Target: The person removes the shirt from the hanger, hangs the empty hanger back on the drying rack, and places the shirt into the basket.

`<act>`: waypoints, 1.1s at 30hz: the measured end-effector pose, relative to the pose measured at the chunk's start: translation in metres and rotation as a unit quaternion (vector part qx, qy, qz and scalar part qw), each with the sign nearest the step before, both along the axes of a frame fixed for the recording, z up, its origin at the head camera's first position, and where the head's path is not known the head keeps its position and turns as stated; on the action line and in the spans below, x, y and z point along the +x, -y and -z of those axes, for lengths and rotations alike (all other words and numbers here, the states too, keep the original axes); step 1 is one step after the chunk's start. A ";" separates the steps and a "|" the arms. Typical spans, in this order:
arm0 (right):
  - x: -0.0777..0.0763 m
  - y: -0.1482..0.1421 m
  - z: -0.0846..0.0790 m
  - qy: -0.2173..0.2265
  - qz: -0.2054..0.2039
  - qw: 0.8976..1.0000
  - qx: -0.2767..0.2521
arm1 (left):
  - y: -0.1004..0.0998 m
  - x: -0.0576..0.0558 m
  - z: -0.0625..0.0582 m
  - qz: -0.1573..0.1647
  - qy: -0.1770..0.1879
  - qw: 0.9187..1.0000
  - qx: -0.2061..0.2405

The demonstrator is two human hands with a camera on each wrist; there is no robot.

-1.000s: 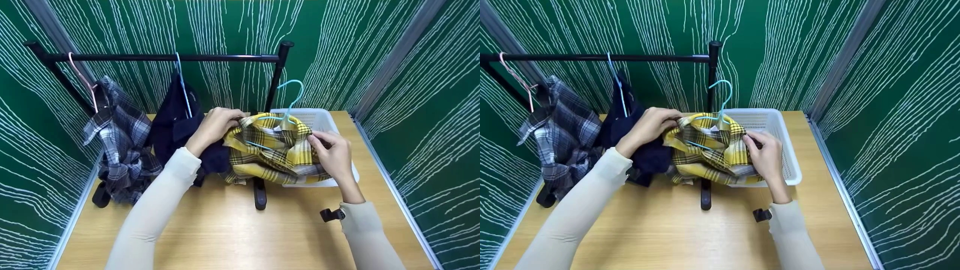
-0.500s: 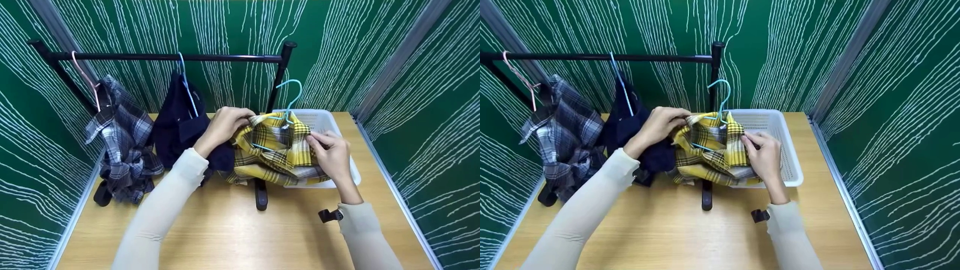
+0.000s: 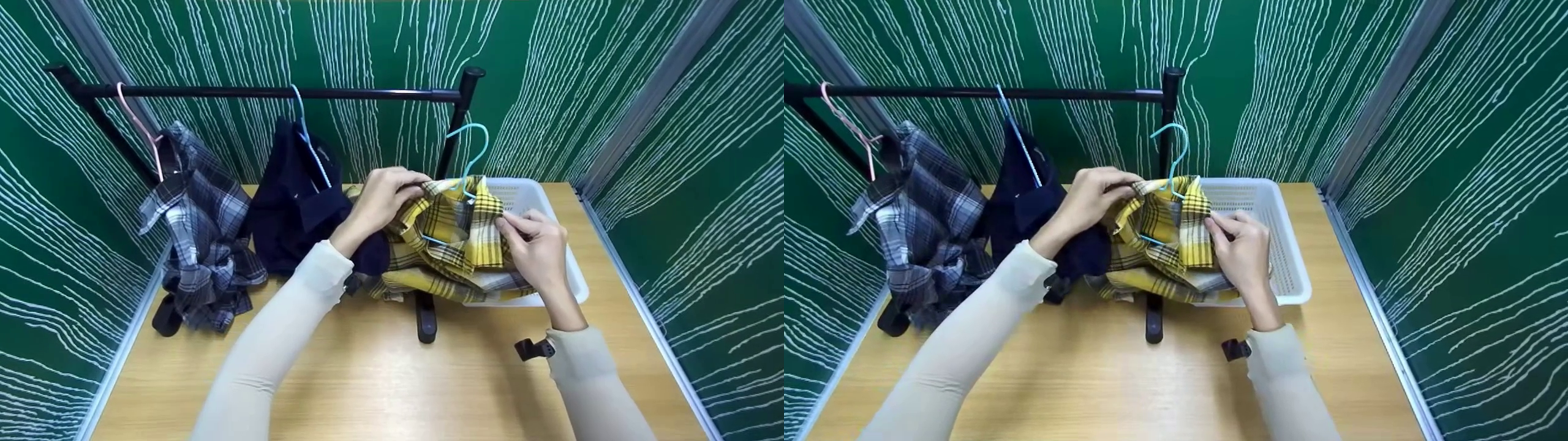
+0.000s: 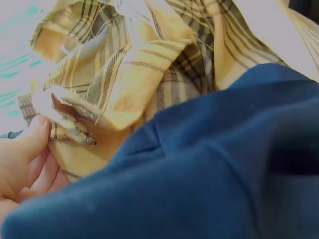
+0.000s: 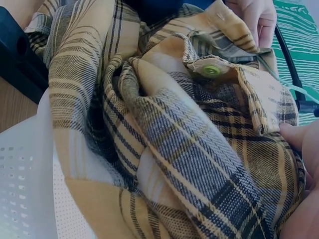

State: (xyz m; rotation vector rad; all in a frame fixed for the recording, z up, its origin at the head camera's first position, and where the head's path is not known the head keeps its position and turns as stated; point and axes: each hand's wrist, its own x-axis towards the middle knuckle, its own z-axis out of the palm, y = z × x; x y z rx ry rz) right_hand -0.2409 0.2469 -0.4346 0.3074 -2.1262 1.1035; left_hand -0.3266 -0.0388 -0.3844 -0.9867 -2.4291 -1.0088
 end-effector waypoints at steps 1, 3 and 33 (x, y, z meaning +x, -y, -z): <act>0.000 0.001 0.000 0.001 0.001 1.000 0.001 | -0.001 0.001 -0.001 -0.001 -0.003 1.000 0.006; -0.001 0.002 -0.001 0.001 0.003 1.000 0.003 | -0.002 0.001 -0.002 -0.002 -0.010 1.000 0.018; -0.004 0.024 -0.009 -0.030 0.007 0.999 0.023 | -0.027 0.008 -0.011 0.002 0.068 0.992 0.105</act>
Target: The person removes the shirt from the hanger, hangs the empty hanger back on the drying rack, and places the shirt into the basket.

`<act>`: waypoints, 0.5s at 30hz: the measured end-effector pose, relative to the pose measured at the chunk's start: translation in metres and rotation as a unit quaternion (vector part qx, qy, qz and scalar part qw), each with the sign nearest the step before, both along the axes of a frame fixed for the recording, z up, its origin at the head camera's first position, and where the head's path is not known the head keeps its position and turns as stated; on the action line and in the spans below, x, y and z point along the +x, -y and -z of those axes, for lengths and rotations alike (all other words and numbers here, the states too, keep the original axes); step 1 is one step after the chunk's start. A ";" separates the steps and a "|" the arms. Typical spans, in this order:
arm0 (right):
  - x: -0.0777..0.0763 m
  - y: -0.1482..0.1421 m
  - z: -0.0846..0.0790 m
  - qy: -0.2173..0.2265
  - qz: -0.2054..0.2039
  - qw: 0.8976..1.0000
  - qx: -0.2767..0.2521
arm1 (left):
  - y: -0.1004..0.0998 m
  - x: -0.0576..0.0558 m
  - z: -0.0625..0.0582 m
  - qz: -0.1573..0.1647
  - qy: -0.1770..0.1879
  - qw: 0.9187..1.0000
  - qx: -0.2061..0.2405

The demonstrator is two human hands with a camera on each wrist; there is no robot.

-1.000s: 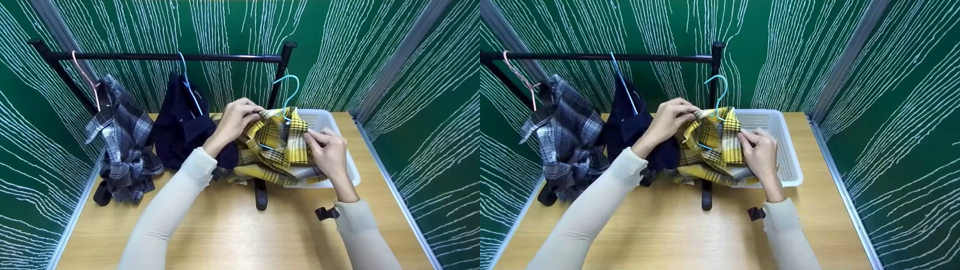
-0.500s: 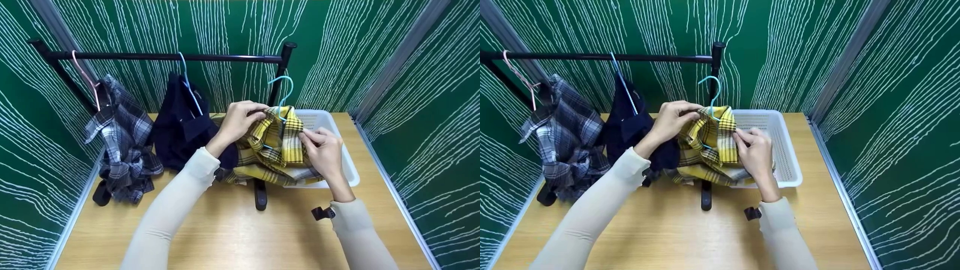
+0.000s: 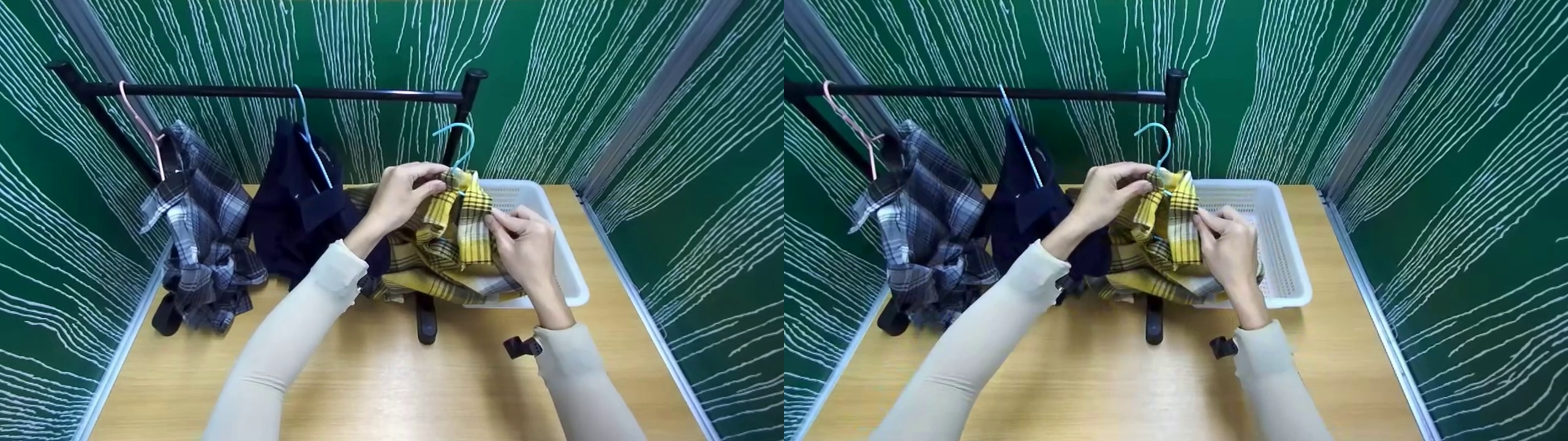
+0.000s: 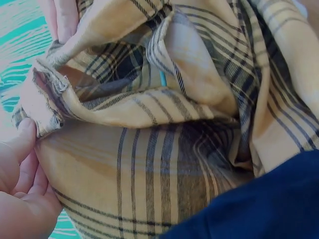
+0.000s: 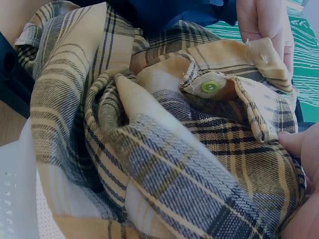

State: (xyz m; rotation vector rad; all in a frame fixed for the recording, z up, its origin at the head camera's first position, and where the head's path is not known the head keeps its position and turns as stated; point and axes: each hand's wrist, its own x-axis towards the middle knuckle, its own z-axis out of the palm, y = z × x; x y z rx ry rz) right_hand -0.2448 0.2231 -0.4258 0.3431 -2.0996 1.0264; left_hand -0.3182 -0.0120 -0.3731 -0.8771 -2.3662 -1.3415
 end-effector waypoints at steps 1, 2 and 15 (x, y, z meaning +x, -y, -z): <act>0.000 0.001 0.000 0.000 0.001 1.000 0.000 | -0.001 0.000 0.000 0.001 0.001 1.000 0.004; 0.000 0.001 -0.001 -0.001 0.000 1.000 -0.001 | -0.001 0.001 -0.001 0.003 0.005 1.000 0.007; -0.002 0.004 0.002 0.009 -0.015 1.000 0.001 | -0.006 0.004 0.005 -0.026 0.008 0.999 -0.024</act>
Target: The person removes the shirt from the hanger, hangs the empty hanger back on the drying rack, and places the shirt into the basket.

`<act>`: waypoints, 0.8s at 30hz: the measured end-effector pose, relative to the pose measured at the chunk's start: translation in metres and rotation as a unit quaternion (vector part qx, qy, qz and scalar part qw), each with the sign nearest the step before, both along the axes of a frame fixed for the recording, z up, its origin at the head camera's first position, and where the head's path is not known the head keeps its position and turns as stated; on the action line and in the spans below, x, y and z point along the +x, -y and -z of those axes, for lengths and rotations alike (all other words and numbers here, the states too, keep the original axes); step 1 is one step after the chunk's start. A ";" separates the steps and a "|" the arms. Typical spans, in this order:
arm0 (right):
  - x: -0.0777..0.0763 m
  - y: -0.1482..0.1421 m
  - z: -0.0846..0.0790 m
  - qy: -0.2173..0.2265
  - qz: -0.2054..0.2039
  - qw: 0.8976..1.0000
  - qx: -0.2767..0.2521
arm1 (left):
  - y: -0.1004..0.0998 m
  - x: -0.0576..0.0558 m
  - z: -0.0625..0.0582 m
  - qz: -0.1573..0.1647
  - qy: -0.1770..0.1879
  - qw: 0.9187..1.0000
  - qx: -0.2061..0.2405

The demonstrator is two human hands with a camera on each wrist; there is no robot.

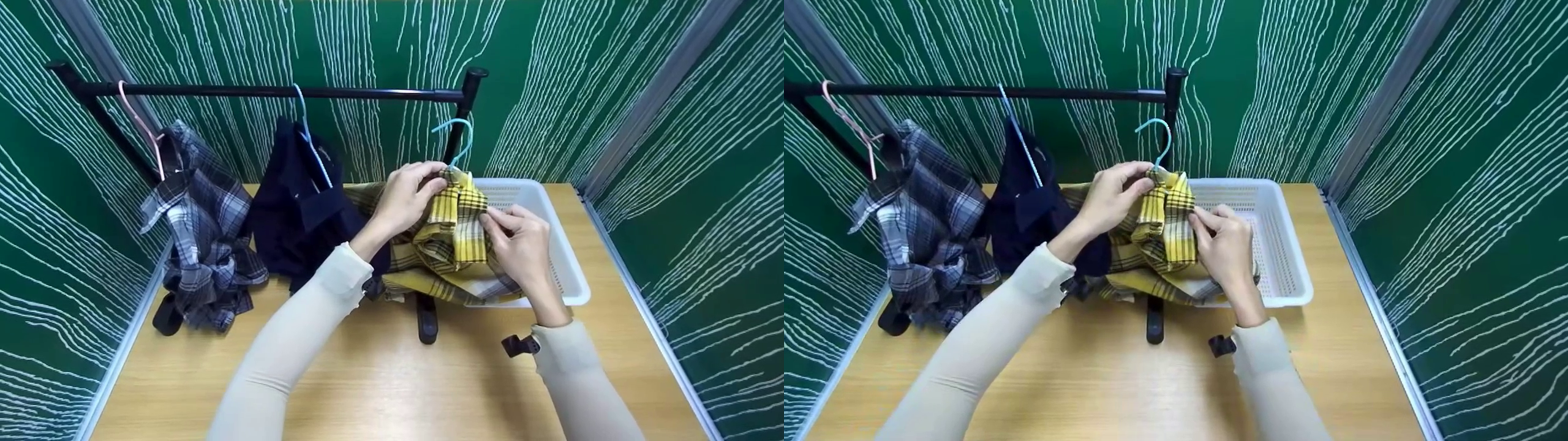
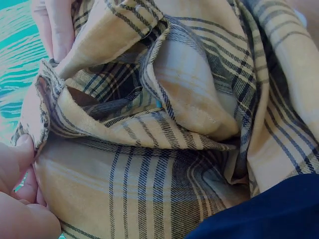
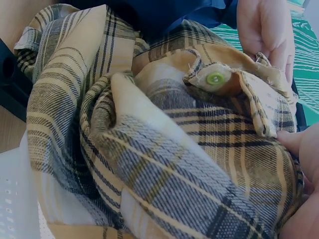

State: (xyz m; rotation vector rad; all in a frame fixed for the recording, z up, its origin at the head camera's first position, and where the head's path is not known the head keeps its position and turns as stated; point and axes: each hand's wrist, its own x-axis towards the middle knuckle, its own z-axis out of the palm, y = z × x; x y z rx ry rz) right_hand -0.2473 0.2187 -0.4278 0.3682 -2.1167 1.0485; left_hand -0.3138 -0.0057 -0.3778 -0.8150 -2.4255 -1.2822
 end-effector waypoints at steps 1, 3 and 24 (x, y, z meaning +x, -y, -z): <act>0.000 -0.001 0.000 0.001 -0.002 1.000 0.003 | 0.000 0.000 0.001 0.000 -0.004 1.000 -0.006; 0.000 -0.003 0.001 0.003 -0.008 1.000 0.010 | 0.000 0.000 0.002 0.001 -0.010 1.000 -0.013; 0.011 -0.038 0.013 0.055 -0.007 0.998 0.037 | 0.008 -0.003 0.004 -0.015 -0.022 0.999 -0.020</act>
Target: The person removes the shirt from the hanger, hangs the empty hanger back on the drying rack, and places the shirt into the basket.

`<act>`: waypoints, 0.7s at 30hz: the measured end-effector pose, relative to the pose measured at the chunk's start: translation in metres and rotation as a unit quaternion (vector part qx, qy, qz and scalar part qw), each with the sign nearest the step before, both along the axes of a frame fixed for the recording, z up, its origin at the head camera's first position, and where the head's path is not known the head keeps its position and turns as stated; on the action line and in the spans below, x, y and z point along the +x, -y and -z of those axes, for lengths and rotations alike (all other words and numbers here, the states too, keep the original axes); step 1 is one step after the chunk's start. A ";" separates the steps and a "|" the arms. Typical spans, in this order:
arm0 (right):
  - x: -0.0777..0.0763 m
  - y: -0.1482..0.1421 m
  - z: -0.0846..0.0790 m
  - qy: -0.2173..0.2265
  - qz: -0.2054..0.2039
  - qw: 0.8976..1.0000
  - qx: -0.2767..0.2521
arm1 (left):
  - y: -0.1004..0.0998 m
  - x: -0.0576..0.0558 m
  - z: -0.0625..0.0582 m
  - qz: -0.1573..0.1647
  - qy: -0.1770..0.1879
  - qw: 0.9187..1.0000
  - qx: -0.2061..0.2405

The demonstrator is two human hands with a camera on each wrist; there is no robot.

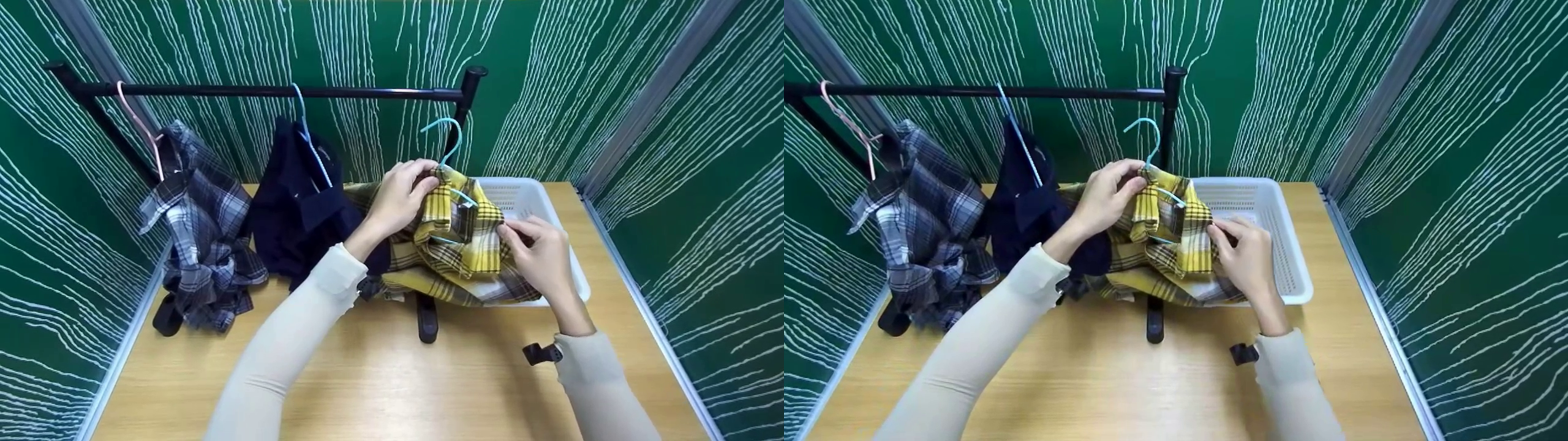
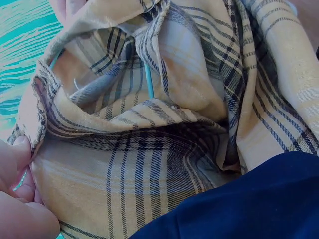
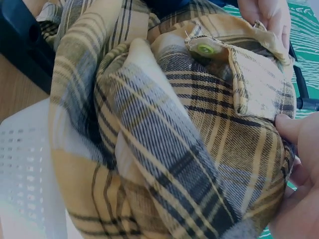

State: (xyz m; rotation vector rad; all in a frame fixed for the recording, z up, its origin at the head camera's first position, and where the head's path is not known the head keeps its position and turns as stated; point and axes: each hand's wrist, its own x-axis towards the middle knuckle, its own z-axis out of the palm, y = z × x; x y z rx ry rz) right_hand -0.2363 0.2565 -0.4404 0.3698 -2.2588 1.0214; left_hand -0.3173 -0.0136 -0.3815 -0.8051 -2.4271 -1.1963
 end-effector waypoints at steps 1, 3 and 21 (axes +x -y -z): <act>0.001 -0.002 0.001 -0.001 0.002 1.000 0.002 | 0.000 0.000 0.000 -0.001 0.000 1.000 0.001; 0.002 -0.007 0.003 -0.002 0.006 1.000 0.005 | 0.001 0.000 0.000 -0.002 0.001 1.000 0.001; 0.012 -0.034 0.014 0.024 0.014 0.999 -0.021 | 0.005 -0.003 0.001 -0.005 0.011 1.000 0.012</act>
